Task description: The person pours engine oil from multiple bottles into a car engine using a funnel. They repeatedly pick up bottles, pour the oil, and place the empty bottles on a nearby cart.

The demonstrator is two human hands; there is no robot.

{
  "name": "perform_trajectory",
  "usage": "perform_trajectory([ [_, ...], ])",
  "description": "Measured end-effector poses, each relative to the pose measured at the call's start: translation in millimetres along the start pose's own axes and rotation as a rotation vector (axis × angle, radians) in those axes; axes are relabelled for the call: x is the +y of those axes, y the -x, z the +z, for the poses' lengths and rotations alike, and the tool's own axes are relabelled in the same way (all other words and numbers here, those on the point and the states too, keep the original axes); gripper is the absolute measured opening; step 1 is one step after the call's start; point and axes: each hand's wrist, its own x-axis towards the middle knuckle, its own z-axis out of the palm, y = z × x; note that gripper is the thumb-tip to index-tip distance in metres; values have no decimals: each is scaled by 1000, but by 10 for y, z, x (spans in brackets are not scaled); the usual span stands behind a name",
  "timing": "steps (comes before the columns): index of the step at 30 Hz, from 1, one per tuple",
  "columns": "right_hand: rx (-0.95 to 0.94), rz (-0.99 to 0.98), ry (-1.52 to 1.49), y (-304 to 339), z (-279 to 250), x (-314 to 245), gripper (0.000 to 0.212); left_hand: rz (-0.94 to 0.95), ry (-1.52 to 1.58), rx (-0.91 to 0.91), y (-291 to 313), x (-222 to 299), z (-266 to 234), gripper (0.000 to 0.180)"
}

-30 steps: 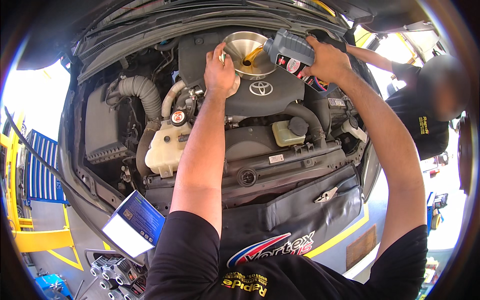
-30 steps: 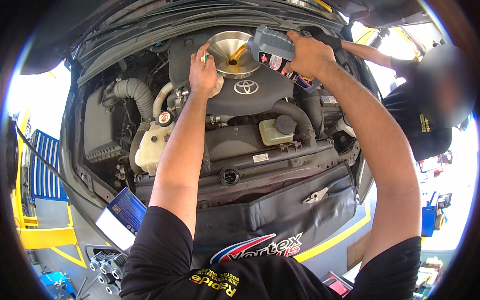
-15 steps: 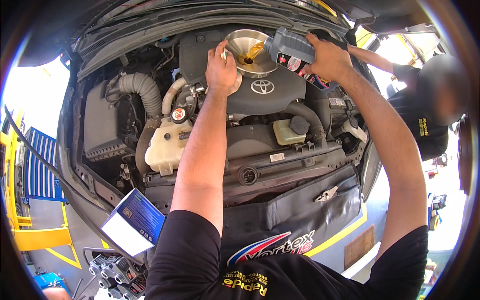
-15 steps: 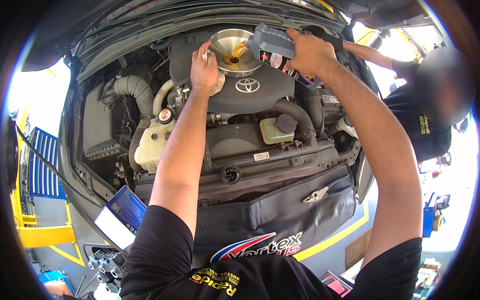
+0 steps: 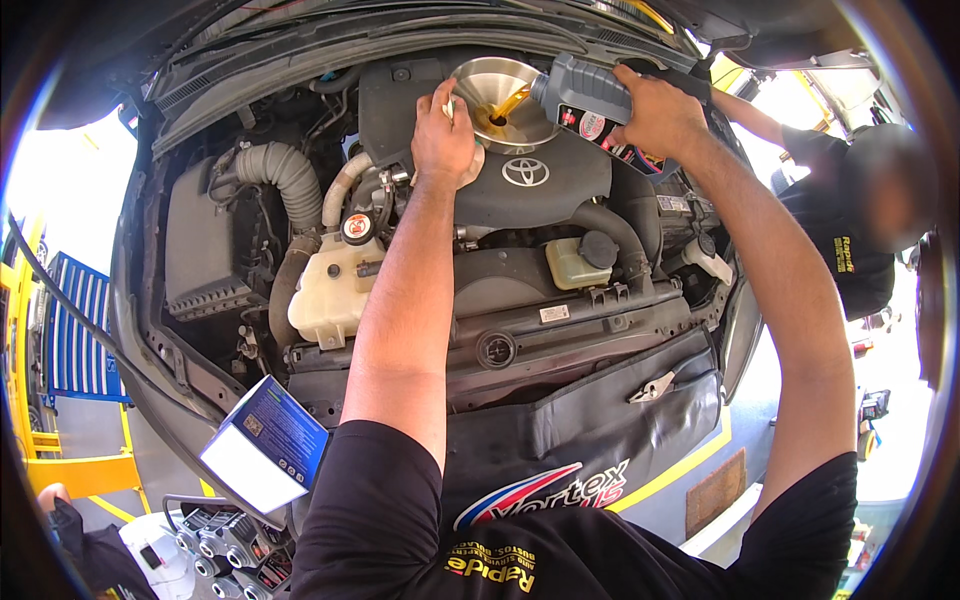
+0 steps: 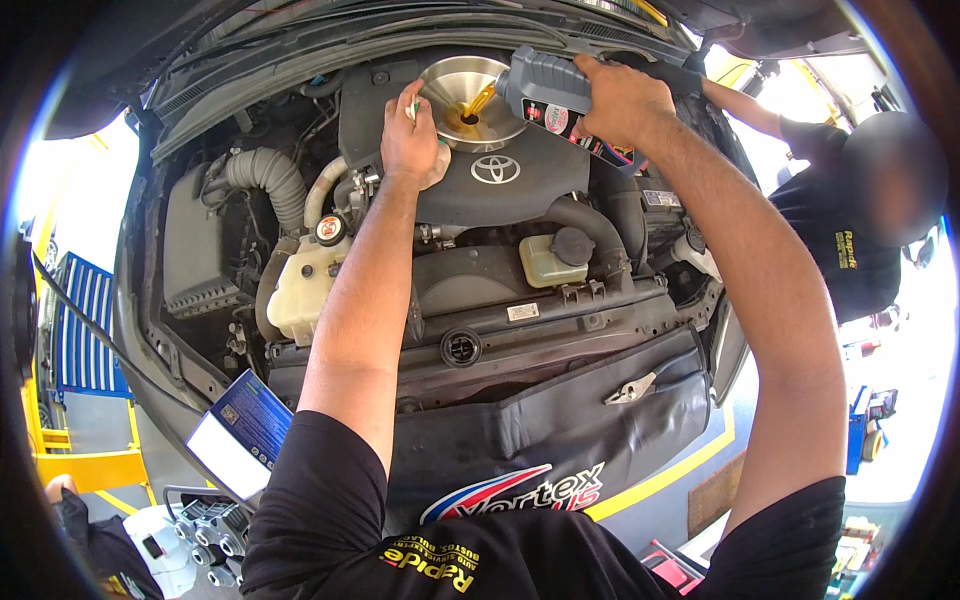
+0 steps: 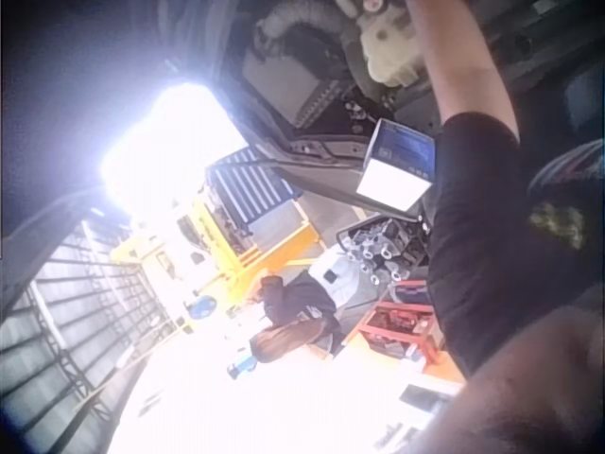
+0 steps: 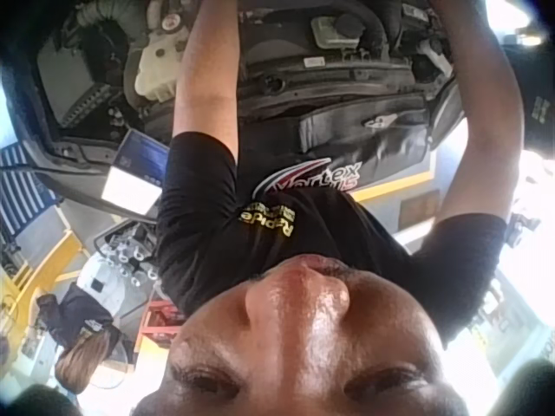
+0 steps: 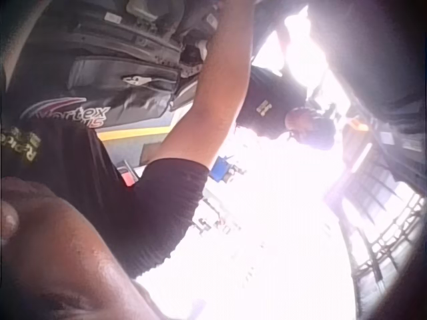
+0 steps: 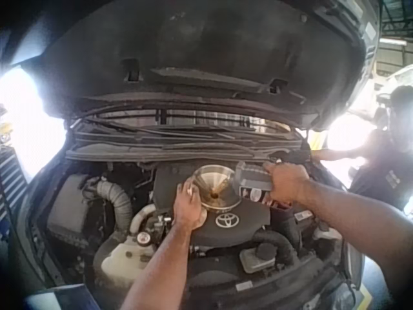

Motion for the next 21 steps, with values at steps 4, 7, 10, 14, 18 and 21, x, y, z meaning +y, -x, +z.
perform_trajectory([
  [4, -8, 9, 27, 8, -47, -19, 97, -2, 3, 1, -2, -8, 2, 38],
  [7, -7, 5, 30, -4, -57, -4, 98, -3, 13, 1, -2, -11, 10, 38],
  [10, -12, -2, 33, -4, -75, -5, 98, -11, 18, -9, 0, -10, -4, 38],
  [14, -1, -9, 47, 4, -84, -14, 98, -14, 18, -9, 4, -7, -2, 38],
  [18, 11, -23, 54, -3, -56, -4, 98, -15, 31, -11, 6, 8, -12, 39],
  [21, 0, -26, 60, 1, -78, -30, 98, -8, 38, -6, 12, -2, -8, 38],
])
